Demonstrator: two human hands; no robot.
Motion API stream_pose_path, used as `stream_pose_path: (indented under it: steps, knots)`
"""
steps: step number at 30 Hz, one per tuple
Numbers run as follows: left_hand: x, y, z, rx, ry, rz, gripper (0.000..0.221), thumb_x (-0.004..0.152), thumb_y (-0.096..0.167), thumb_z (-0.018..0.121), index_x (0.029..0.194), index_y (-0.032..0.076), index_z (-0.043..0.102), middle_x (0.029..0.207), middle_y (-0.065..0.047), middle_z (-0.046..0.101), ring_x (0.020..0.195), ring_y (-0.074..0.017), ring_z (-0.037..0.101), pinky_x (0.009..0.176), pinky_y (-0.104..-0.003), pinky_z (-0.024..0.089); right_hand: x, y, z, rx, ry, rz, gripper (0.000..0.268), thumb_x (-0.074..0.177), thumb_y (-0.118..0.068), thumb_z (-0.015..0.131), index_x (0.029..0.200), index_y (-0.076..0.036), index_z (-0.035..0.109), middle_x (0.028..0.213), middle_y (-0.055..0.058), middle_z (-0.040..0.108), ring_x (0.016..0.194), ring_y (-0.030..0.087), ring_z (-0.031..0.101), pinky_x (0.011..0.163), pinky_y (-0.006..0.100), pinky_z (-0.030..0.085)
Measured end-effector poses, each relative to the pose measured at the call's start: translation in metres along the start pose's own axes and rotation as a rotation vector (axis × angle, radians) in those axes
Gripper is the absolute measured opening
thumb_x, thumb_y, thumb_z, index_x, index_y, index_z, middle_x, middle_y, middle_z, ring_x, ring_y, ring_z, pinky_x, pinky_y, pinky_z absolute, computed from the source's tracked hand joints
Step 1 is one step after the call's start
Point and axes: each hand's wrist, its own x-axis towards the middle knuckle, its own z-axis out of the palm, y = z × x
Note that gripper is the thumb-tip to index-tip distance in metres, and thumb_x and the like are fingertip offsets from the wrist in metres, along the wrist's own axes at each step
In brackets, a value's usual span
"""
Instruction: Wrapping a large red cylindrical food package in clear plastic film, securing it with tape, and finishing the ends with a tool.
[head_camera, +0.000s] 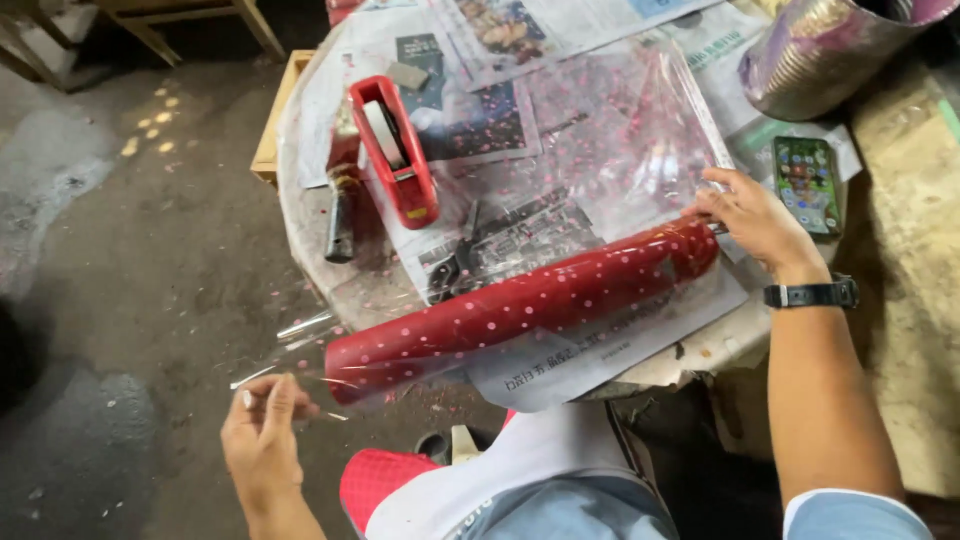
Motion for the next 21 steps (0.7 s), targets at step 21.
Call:
stream_pose_path:
  steps: [21]
  knots:
    - [-0.007,0.018,0.019,-0.028,-0.056,-0.088,0.012,0.084,0.021,0.057,0.086,0.009,0.056,0.075,0.000,0.054,0.065,-0.0095,0.051,0.059,-0.022,0.045,0.039,0.037,-0.004,-0.254,0.308,-0.360,0.018,0.089,-0.021,0.059,0.082,-0.005,0.054,0.088,0.008,0.058,0.079,0.020,0.052,0.070,0.035,0.042]
